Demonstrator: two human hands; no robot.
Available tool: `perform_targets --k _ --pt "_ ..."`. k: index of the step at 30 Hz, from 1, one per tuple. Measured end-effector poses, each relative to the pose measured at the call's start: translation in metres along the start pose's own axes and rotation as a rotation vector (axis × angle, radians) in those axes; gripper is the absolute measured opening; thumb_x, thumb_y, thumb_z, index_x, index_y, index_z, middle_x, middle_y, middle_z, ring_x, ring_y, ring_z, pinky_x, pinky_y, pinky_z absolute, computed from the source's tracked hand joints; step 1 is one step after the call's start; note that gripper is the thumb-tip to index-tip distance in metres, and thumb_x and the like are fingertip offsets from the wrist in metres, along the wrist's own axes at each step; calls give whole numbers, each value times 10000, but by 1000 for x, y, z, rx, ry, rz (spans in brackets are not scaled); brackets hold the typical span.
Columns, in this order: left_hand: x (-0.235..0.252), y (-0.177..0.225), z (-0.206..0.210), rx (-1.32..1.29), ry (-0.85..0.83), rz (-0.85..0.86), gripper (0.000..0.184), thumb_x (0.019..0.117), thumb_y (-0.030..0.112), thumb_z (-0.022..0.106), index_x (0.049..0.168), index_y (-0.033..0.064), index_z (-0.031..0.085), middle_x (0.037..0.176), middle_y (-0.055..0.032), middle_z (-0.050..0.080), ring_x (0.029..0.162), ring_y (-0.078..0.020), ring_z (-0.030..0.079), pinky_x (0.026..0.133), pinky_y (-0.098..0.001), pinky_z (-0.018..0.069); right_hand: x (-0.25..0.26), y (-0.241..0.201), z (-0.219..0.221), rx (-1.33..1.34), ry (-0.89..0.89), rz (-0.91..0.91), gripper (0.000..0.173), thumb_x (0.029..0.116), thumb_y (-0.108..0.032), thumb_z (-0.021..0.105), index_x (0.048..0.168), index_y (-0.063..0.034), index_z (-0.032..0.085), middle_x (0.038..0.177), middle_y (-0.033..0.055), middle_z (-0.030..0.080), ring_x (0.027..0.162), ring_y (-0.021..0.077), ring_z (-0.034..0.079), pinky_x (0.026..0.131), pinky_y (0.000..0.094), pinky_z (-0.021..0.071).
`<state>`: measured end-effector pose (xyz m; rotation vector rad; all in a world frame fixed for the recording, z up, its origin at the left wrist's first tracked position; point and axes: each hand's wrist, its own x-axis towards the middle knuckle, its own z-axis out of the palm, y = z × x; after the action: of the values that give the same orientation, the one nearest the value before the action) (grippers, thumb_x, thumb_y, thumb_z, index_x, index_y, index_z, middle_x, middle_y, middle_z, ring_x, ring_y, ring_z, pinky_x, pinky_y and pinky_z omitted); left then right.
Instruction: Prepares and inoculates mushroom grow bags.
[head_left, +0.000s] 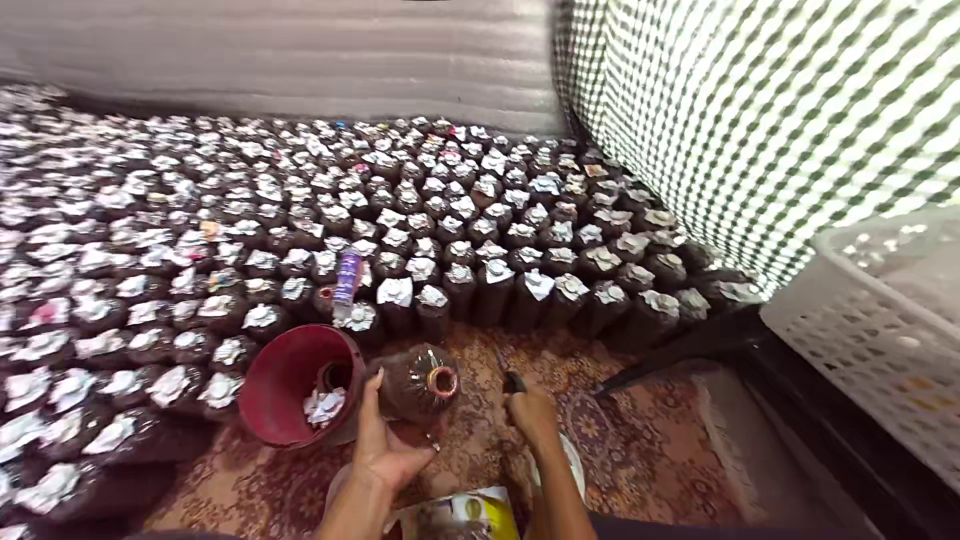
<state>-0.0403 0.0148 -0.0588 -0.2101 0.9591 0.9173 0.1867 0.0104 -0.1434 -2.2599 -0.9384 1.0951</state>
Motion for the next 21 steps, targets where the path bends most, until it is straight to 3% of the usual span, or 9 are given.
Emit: perform_targets --k 4,6,9,12,14,16,18,19,21 --pt "-45 74 -10 8 96 320 570 984 507 570 1412 142 480 1343 -181 597 1216 -377 610 965 -608 534 -54 -58 14 358 71 -268 354 986 -120 608 1330 -39 609 983 130 726 746 238 721 686 444 620" --pt "-46 102 -31 31 164 510 520 984 402 625 1412 132 506 1361 -170 590 1237 -374 598 975 -606 532 -81 -81 39 467 -46 -342 298 1051 -201 568 1269 -5 614 849 102 711 632 204 694 575 378 614" --pt "-36 124 -62 51 312 791 490 960 264 691 1365 37 535 1251 -186 641 1116 -325 653 886 -521 580 -112 -117 70 503 -291 -407 296 1088 -208 498 1250 -3 637 780 88 707 558 173 654 509 328 566" --pt "-31 128 -81 -1 442 962 551 916 202 760 1365 -11 524 1225 -196 656 1092 -313 665 877 -510 588 -151 -152 69 648 -183 -694 293 1064 -124 497 1286 0 644 829 61 726 583 151 669 510 297 585" --pt "-30 129 -88 -21 497 1032 651 875 154 809 1414 9 474 1214 -200 656 1050 -318 687 832 -507 614 -167 -171 65 764 1 -912 359 1055 -98 472 1381 -7 588 908 61 738 666 145 708 569 284 621" --pt "-29 131 -91 -27 518 1076 736 836 101 840 1449 43 437 1226 -197 653 1039 -328 694 808 -506 624 -167 -173 81 799 114 -1030 405 1069 -108 431 1435 48 510 986 77 737 788 157 738 680 305 655" --pt "-27 134 -93 -31 526 1118 783 808 61 854 1458 48 419 1226 -202 650 1030 -325 695 792 -498 627 -161 -144 130 682 9 -948 394 1055 -87 441 1382 128 491 949 74 717 819 137 725 758 324 648" --pt "-25 133 -94 -27 531 1139 802 798 46 857 1463 45 409 1230 -202 647 1040 -317 692 802 -492 625 -158 -125 154 570 -144 -795 367 1044 -86 476 1349 106 542 883 63 706 744 115 696 707 310 623" --pt "-22 134 -94 21 552 1187 888 757 5 874 1483 31 364 1259 -204 629 1091 -300 673 852 -473 609 -150 -114 174 452 -488 -425 301 1105 -170 431 1260 47 571 799 103 692 613 172 680 600 349 604"
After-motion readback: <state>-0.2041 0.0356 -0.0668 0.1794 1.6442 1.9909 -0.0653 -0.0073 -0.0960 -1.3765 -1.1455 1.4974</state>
